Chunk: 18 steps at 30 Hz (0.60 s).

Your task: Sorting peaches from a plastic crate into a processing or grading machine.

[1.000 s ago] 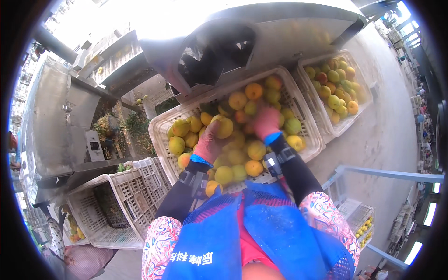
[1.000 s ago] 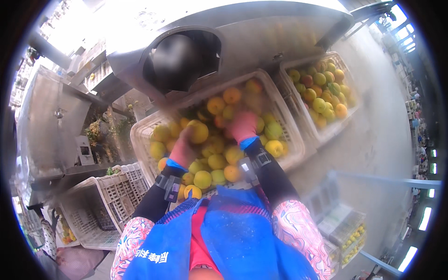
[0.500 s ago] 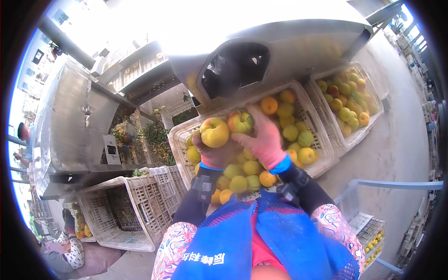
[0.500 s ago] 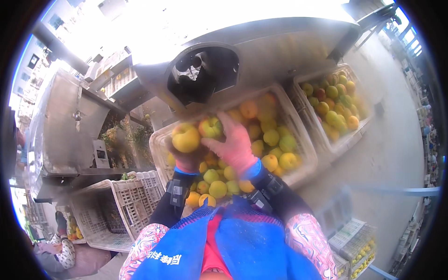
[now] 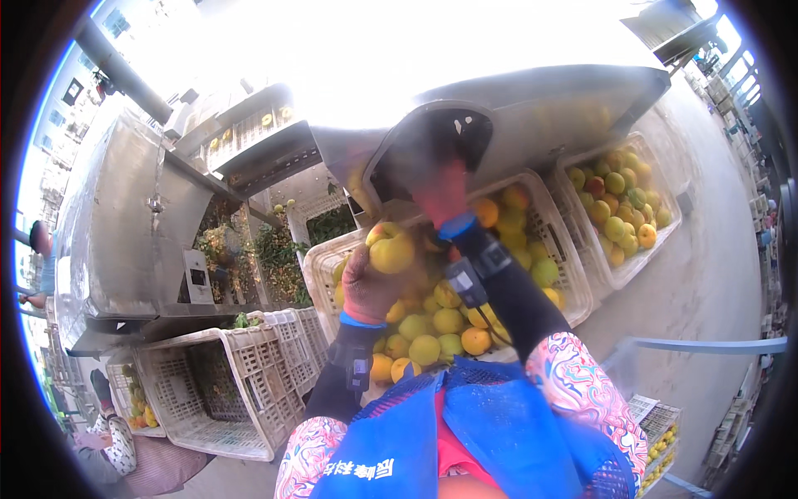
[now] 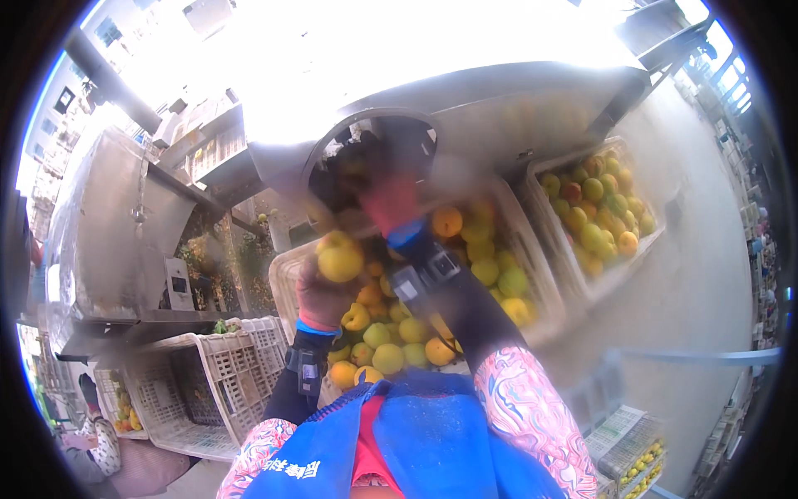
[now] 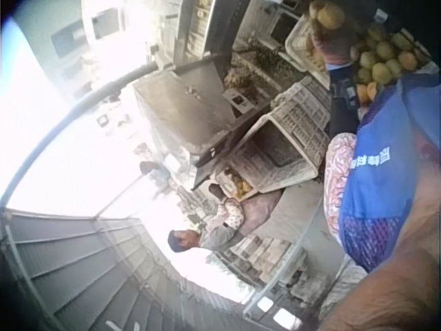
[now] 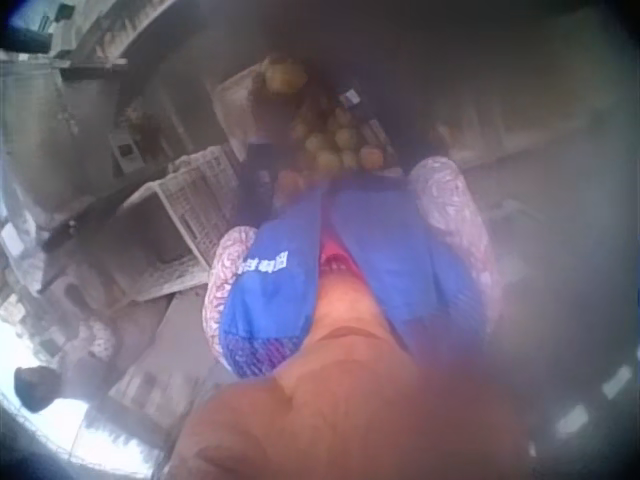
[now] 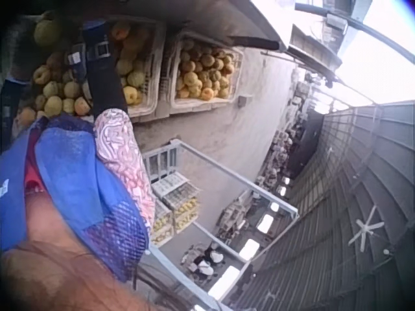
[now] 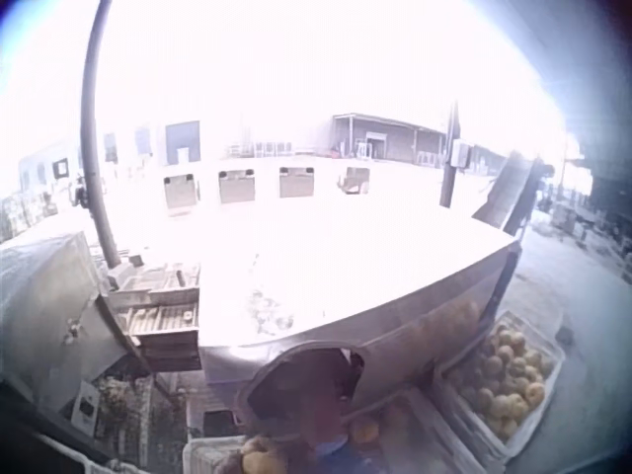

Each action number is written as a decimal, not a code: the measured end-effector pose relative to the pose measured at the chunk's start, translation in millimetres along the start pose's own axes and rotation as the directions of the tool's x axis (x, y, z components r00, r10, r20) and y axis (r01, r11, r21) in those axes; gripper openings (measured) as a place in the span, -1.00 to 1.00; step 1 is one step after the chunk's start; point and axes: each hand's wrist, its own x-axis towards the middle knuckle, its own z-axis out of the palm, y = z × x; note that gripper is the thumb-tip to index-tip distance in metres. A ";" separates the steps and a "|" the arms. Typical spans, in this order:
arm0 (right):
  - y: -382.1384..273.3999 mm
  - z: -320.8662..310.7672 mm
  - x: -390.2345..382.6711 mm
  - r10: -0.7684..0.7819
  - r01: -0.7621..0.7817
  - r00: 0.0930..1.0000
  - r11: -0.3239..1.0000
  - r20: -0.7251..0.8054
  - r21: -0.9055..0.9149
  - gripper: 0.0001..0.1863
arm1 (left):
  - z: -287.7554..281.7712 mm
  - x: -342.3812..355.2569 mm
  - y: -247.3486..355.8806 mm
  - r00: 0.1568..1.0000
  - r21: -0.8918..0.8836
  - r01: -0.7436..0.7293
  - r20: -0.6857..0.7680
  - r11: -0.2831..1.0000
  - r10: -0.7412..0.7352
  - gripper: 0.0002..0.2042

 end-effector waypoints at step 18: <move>-69.5 -60.7 -36.9 0.264 -0.303 0.952 0.886 0.157 0.350 -0.06 | -61.3 4.1 17.1 0.952 0.972 0.187 -0.215 0.144 0.218 -0.51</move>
